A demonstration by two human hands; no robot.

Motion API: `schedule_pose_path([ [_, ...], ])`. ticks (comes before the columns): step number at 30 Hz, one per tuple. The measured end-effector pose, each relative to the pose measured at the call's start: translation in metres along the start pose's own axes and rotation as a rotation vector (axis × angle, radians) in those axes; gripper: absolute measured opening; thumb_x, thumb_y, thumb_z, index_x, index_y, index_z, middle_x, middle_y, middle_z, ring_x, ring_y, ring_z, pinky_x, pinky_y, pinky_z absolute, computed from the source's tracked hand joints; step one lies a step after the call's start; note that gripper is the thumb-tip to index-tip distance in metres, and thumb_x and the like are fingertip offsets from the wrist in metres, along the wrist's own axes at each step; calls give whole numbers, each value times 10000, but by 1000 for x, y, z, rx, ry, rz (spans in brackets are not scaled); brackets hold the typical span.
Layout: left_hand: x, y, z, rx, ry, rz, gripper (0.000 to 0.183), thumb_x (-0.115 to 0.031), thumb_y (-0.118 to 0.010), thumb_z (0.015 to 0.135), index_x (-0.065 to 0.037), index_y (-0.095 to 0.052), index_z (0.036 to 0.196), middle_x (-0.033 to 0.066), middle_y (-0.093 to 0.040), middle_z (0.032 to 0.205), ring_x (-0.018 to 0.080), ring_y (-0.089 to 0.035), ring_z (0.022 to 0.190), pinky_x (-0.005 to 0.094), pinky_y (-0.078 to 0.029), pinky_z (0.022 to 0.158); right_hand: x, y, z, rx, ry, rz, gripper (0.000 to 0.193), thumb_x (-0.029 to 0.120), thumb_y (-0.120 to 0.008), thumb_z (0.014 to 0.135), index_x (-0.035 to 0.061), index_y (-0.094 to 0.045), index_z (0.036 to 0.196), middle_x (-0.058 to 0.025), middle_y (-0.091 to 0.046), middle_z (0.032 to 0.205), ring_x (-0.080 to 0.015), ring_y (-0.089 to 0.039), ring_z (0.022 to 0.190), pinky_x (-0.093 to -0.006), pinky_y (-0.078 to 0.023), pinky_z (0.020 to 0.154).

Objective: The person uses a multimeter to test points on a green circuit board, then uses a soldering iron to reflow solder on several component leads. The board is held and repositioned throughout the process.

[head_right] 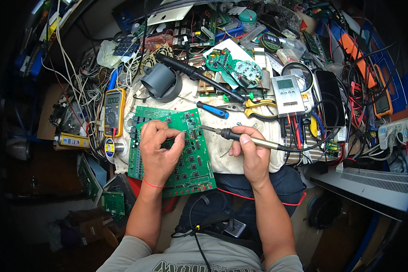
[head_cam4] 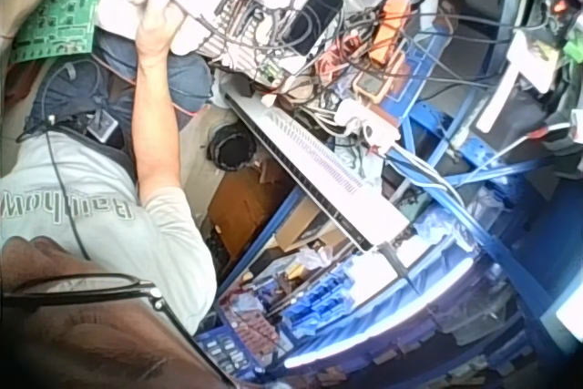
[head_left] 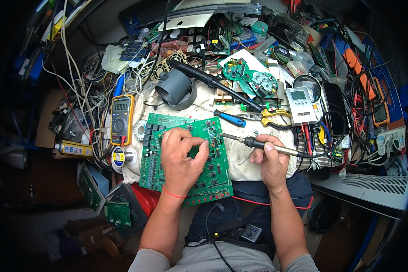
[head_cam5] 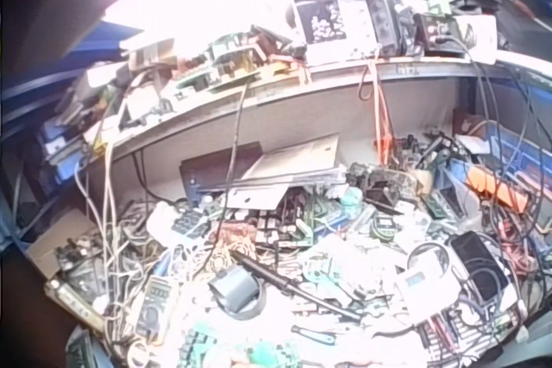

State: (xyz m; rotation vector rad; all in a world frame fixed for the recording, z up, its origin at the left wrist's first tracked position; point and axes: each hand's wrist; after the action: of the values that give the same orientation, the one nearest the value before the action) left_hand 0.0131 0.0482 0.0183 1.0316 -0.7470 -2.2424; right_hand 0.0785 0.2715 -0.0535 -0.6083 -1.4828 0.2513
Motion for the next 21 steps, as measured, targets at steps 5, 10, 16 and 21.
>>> schedule_pose_path([
  [5, 0, 1, -1, 14, 21, -3, 146, -23, -854, 750, -71, -747, 837, 72, -599, 889, 273, -597, 898, 390, -491, 796, 1, 0, 0, 10, -11, 7, 345, 218, -552, 1109, -78, -640, 1263, -51, -610, 782, -129, -588, 731, -308, -554, 746],
  [10, -1, 1, -1, 13, 29, -12, 137, -19, -853, 755, -65, -751, 834, 70, -607, 889, 267, -601, 895, 387, -490, 798, 1, 0, 1, 15, -17, 6, 348, 222, -559, 1106, -76, -641, 1266, -51, -613, 781, -131, -593, 735, -310, -555, 753],
  [16, -3, 1, -1, 10, 54, -16, 113, -20, -849, 769, -52, -758, 828, 69, -617, 889, 260, -607, 894, 379, -487, 803, 3, 0, 1, 18, -23, -2, 353, 218, -562, 1101, -81, -640, 1272, -52, -614, 783, -133, -595, 737, -310, -555, 756],
  [21, -3, 0, 0, 18, 56, -14, 117, -19, -851, 769, -52, -758, 832, 70, -619, 890, 261, -608, 895, 378, -487, 802, 3, 0, 0, 14, -30, 2, 348, 198, -557, 1093, -86, -639, 1277, -51, -615, 786, -132, -595, 741, -310, -556, 756],
])
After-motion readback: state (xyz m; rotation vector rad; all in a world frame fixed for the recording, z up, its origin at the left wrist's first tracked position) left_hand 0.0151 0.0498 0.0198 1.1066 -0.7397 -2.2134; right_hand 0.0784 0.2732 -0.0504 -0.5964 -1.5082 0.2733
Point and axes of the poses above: each hand's wrist, its own z-axis towards the middle knuckle, its own y-axis out of the back of the hand, x = y × z
